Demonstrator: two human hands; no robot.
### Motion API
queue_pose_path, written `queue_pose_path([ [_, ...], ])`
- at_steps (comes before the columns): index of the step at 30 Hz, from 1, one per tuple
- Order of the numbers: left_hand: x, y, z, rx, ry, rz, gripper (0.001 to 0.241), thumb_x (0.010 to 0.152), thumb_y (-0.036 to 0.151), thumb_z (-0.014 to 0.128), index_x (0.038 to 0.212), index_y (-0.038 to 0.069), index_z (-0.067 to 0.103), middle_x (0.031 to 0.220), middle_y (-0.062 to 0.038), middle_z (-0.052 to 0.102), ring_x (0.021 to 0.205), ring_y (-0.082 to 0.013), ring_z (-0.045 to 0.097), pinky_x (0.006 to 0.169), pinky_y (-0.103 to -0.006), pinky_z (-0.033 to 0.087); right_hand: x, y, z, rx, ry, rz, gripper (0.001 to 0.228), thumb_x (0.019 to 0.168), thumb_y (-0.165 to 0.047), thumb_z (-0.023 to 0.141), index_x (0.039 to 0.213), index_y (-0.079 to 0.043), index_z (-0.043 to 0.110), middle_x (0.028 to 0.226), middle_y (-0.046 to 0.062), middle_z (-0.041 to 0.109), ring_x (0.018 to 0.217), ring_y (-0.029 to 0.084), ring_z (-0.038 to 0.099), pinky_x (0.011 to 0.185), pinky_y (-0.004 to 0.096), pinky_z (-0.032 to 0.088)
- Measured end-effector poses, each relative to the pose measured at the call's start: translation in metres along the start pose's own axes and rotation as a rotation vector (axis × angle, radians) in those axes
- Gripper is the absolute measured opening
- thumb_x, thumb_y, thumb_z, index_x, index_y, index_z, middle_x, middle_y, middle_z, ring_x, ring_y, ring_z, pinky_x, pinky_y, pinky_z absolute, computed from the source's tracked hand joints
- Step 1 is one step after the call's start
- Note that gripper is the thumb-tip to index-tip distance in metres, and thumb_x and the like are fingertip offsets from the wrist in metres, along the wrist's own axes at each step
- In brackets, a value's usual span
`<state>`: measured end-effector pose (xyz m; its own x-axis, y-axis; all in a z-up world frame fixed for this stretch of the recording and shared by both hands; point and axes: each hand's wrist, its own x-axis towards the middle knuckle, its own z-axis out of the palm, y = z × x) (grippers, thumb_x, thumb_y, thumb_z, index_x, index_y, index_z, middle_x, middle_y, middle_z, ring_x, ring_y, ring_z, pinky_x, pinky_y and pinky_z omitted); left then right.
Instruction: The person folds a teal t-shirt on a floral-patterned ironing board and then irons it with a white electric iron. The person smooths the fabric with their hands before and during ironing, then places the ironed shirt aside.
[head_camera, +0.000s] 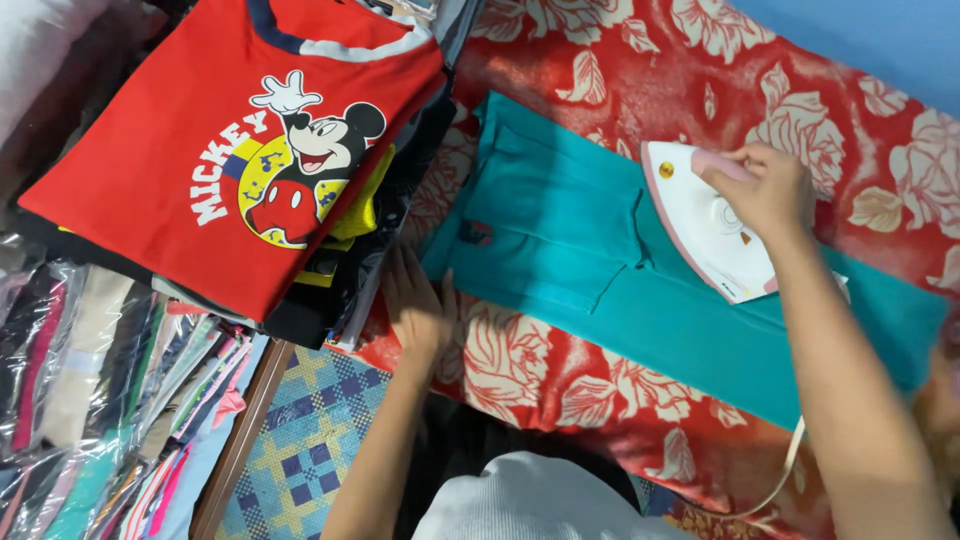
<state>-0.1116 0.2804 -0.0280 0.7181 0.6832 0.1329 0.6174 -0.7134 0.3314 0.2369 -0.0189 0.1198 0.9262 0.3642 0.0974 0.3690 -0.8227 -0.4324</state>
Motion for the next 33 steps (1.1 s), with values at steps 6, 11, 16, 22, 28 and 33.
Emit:
queue_pose_path([
  [6, -0.011, -0.023, 0.036, -0.165, 0.27, -0.036, 0.025, 0.096, 0.033, 0.062, 0.113, 0.015, 0.067, 0.099, -0.005, 0.068, 0.095, -0.0289, 0.068, 0.088, -0.0451, 0.049, -0.135, -0.114, -0.023, 0.003, -0.168, -0.267, 0.043, 0.07, -0.038, 0.092, 0.108, -0.022, 0.081, 0.094, 0.009, 0.079, 0.09, 0.036, 0.074, 0.071, 0.046, 0.058],
  [11, -0.008, -0.028, 0.051, -0.179, 0.274, -0.107, 0.02, 0.097, 0.037, 0.063, 0.11, 0.022, 0.067, 0.093, 0.002, 0.068, 0.089, -0.0242, 0.068, 0.078, -0.0442, 0.048, -0.166, -0.13, 0.061, -0.368, 0.009, -0.445, 0.042, 0.077, -0.064, 0.078, 0.109, -0.036, 0.077, 0.08, -0.003, 0.074, 0.067, 0.024, 0.073, 0.057, 0.038, 0.057],
  [16, 0.0, -0.022, 0.026, -0.344, 0.313, -0.069, 0.013, 0.097, 0.024, 0.064, 0.104, 0.013, 0.065, 0.083, -0.006, 0.067, 0.08, -0.0332, 0.068, 0.073, -0.0456, 0.05, -0.161, -0.183, 0.085, -0.328, -0.056, -0.47, 0.04, 0.081, -0.064, 0.072, 0.112, -0.039, 0.075, 0.084, -0.004, 0.075, 0.066, 0.026, 0.074, 0.058, 0.04, 0.058],
  [22, -0.008, -0.023, 0.034, -0.343, 0.332, -0.148, 0.033, 0.097, 0.028, 0.066, 0.123, 0.01, 0.06, 0.095, -0.004, 0.07, 0.089, -0.0286, 0.07, 0.082, -0.0421, 0.051, -0.153, -0.207, 0.117, -0.273, -0.151, -0.583, 0.038, 0.082, -0.063, 0.069, 0.106, -0.033, 0.074, 0.078, 0.001, 0.071, 0.064, 0.032, 0.074, 0.057, 0.044, 0.058],
  [28, -0.004, -0.015, 0.018, -0.484, 0.319, -0.213, 0.03, 0.102, 0.017, 0.058, 0.128, 0.004, 0.055, 0.098, -0.017, 0.071, 0.094, -0.0401, 0.068, 0.087, -0.0469, 0.051, -0.159, -0.225, 0.126, -0.288, -0.155, -0.595, 0.036, 0.08, -0.064, 0.068, 0.1, -0.033, 0.071, 0.079, -0.001, 0.068, 0.066, 0.03, 0.073, 0.06, 0.045, 0.058],
  [33, -0.014, -0.018, 0.008, -0.673, 0.226, -0.382, 0.039, 0.111, 0.028, 0.042, 0.105, -0.007, 0.06, 0.093, -0.035, 0.067, 0.093, -0.0584, 0.059, 0.084, -0.056, 0.046, -0.171, -0.241, 0.128, -0.246, -0.165, -0.583, 0.043, 0.086, -0.061, 0.064, 0.099, -0.021, 0.072, 0.082, 0.007, 0.07, 0.07, 0.035, 0.075, 0.061, 0.047, 0.059],
])
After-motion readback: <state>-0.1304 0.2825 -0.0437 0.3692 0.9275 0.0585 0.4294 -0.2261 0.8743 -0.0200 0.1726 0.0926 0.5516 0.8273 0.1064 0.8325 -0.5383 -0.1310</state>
